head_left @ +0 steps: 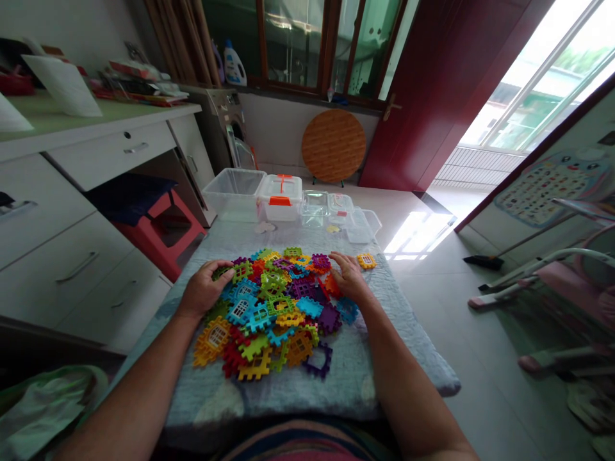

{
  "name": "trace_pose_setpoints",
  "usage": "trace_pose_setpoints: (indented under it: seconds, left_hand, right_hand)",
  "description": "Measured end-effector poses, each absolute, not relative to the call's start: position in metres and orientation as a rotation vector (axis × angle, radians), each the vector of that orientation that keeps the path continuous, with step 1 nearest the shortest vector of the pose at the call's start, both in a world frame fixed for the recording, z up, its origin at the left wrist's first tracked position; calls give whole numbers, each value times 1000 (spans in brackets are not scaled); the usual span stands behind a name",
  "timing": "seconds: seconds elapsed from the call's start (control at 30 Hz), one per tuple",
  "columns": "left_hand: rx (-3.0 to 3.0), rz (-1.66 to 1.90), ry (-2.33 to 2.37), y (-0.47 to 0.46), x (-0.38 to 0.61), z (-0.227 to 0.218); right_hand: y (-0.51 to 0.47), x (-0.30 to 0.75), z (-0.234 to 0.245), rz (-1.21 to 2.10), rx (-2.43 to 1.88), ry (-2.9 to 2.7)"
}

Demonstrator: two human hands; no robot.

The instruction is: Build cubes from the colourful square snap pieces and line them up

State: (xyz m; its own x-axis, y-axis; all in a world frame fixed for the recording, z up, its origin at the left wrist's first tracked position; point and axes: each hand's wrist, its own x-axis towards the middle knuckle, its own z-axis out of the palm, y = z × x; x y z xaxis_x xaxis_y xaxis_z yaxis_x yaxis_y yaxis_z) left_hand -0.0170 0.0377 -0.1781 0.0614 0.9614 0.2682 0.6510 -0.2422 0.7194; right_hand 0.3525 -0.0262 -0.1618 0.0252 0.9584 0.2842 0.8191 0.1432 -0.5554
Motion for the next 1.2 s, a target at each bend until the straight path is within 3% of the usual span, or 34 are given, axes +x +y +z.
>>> trace_pose_setpoints:
  seconds: [0.47, 0.77, 1.0, 1.2]
  left_hand:
    - [1947, 1041, 1601, 39, -19, -181]
    - [1961, 1054, 1601, 39, -18, -182]
    - [1957, 1049, 1609, 41, -20, -184]
    - [1947, 1042, 1612, 41, -21, -185]
  right_hand:
    - [-25, 350, -160, 382, -1495, -1767]
    - [-38, 322, -143, 1003, -1187, -1529]
    - [-31, 359, -151, 468, -1504, -1394]
    - [-33, 370, -161, 374, -1669, -1563]
